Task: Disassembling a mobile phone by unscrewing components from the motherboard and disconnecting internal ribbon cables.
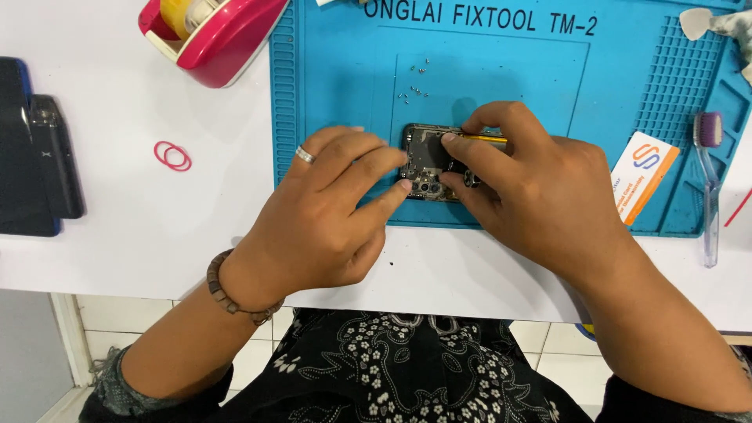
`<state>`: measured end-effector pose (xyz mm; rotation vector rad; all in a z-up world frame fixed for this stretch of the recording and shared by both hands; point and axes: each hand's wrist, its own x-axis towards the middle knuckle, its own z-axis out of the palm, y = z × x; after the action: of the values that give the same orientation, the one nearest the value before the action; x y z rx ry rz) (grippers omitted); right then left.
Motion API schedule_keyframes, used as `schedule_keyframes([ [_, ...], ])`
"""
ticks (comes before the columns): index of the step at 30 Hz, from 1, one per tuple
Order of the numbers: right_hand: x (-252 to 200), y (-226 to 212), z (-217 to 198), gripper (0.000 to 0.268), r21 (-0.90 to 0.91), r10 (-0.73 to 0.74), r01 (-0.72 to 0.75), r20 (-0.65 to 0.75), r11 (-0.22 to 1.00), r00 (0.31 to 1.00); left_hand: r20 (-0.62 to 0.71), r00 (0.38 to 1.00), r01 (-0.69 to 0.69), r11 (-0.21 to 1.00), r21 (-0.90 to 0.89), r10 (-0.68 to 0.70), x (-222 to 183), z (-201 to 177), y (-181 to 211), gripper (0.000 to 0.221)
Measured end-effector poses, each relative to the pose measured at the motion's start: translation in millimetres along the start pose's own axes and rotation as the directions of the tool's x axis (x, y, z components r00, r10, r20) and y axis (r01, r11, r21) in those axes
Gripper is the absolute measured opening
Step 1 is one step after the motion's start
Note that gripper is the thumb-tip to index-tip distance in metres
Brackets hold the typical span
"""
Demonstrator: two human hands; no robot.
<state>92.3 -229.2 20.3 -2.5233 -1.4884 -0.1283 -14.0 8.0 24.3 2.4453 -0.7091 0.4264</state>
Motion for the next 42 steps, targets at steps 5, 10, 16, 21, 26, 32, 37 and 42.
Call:
schedule_keyframes([
  [5,0,0,0,0.028,0.005,-0.006,0.006,-0.001,1.0,1.0,0.058,0.998,0.014,0.985,0.173,-0.024,-13,10,8,0.025],
  [10,3,-1,0,0.029,-0.017,-0.025,0.024,-0.027,1.0,0.999,0.066,0.998,-0.01,0.953,0.303,-0.01,-15,9,11,0.022],
  [16,-2,-5,1,0.025,-0.127,-0.034,0.033,-0.008,0.991,0.999,0.004,0.996,0.089,0.994,0.069,-0.089,-14,12,9,0.023],
  [21,-2,-3,-6,0.034,-0.037,-0.012,0.013,0.014,0.999,1.0,-0.057,0.985,0.162,0.987,0.009,-0.161,2,-8,-7,0.012],
  [26,-10,8,-35,0.046,0.186,0.064,-0.04,-0.123,0.982,0.99,0.019,0.977,0.208,0.974,0.088,-0.21,23,5,-42,0.012],
  [32,-23,24,-45,0.025,0.564,0.301,-0.052,-0.359,0.824,0.883,0.074,0.974,0.201,0.97,0.137,-0.212,34,21,-57,0.009],
  [37,-24,30,-42,0.029,0.65,0.376,-0.019,-0.416,0.76,0.828,0.063,0.987,0.133,0.97,0.202,-0.148,36,25,-58,0.021],
  [42,-20,31,-37,0.028,0.554,0.289,0.03,-0.48,0.832,0.828,0.056,0.993,0.076,0.92,0.385,-0.105,37,31,-58,0.02],
])
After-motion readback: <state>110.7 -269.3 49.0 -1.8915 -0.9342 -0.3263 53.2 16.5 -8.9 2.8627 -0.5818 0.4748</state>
